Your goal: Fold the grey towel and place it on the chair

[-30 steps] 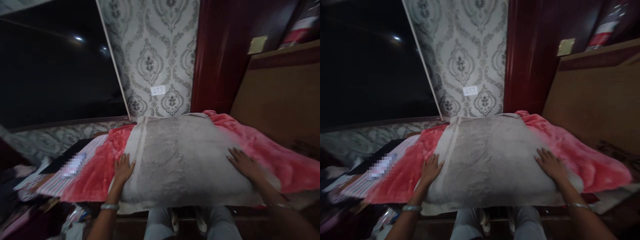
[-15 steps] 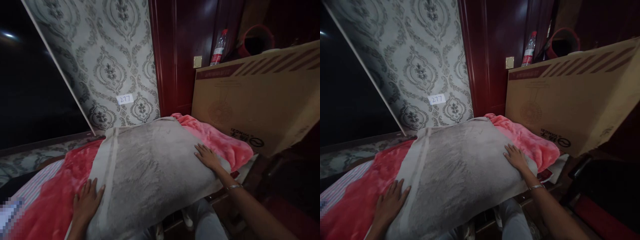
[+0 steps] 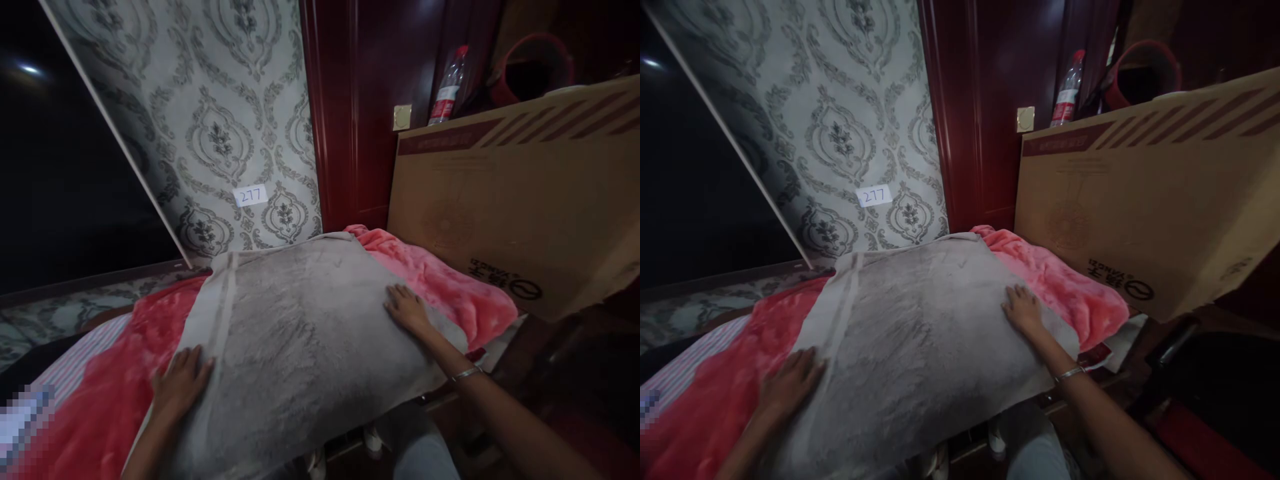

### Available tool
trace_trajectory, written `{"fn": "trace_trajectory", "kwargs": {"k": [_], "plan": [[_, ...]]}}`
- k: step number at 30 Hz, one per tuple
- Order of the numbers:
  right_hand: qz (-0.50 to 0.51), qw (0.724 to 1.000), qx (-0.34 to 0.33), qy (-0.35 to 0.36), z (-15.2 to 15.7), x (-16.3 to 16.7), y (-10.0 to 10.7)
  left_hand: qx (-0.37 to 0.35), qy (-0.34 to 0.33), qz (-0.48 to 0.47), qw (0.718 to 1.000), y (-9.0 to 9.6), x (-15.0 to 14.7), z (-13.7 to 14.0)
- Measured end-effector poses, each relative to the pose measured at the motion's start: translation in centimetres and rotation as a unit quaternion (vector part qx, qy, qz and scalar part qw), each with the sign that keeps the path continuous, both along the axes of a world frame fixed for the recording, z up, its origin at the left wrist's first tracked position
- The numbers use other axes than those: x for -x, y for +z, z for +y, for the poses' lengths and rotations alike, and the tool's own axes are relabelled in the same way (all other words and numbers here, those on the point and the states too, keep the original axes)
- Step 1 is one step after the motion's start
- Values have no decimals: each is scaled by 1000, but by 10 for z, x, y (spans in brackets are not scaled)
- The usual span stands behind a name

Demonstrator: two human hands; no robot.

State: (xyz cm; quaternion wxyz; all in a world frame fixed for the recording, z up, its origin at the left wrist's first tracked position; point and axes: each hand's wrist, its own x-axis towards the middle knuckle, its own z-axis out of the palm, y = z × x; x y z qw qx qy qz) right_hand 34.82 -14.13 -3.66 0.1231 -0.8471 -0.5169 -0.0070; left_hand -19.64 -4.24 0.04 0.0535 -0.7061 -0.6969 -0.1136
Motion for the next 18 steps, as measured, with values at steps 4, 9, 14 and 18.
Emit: {"fn": "trace_trajectory", "kwargs": {"k": [4, 9, 14, 18], "plan": [[4, 996, -18, 87, 45, 55, 28, 61, -118, 20, 991, 23, -74, 24], [24, 972, 12, 234, 90, 118, 34, 92, -240, 33, 966, 28, -178, 45], [19, 973, 40, 225, 105, 91, 21, 67, -258, 65, 962, -2, -207, 47], [23, 992, 44, 114, 96, 34, 18, 61, -261, 63, 961, -12, -202, 47]]}}
